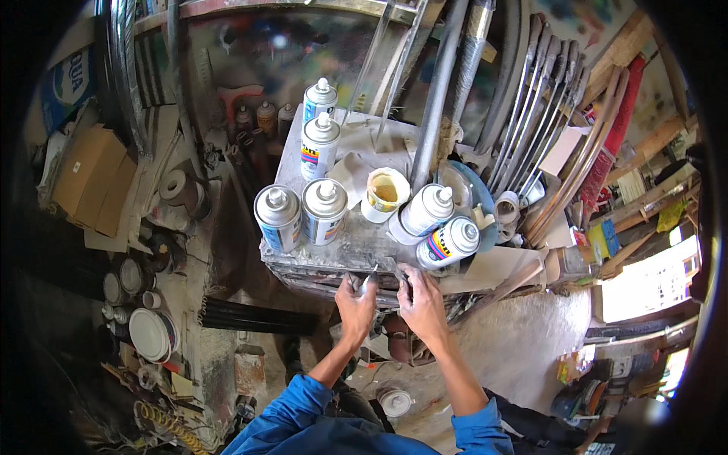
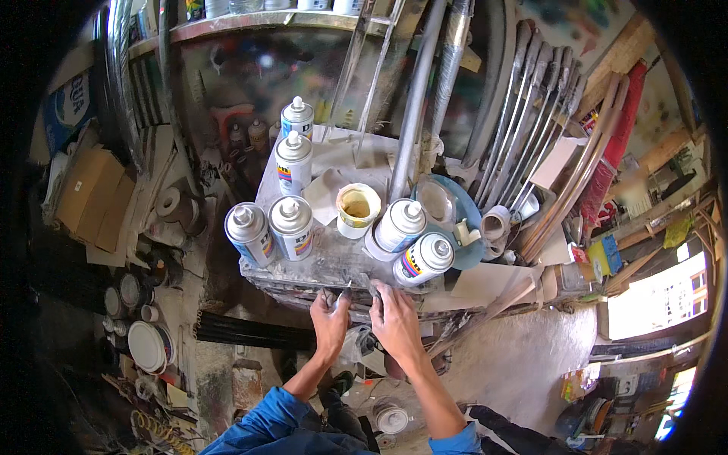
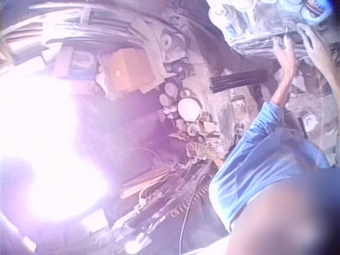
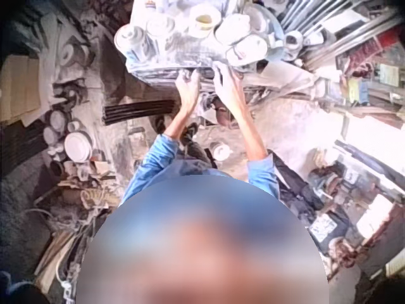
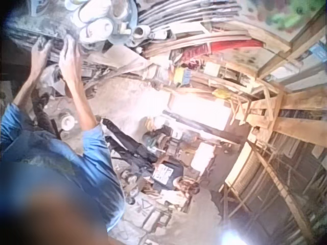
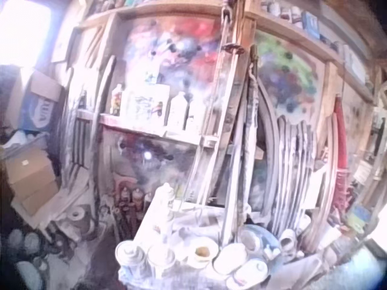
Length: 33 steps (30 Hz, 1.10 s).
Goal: The person retrieves a glue tube from a drawer, then sits on the floor and applies glue to the edge of a sanding disc. They rotate the disc and continue applying glue along the seam.
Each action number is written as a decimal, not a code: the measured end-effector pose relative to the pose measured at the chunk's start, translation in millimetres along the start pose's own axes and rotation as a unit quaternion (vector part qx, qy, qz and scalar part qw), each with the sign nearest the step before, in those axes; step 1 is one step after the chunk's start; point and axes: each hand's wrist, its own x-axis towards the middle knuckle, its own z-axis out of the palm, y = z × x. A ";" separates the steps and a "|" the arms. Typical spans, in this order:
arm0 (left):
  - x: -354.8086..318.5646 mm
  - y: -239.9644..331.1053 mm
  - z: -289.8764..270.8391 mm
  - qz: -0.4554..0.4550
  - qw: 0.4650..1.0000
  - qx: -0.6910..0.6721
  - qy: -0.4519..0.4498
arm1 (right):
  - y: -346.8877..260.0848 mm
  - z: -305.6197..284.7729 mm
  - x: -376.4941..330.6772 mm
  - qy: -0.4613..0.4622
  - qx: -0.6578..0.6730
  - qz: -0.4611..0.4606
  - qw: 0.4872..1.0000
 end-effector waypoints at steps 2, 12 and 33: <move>-1.6 4.8 5.2 -0.013 0.999 -0.027 0.015 | 5.9 2.1 3.6 -0.018 -0.008 -0.015 1.000; -4.6 15.3 8.5 -0.035 0.999 -0.021 -0.006 | 20.5 4.8 3.0 -0.025 0.004 -0.085 0.996; -3.6 16.2 8.9 -0.041 0.999 0.001 0.004 | 5.7 20.2 7.5 -0.011 -0.051 -0.111 0.992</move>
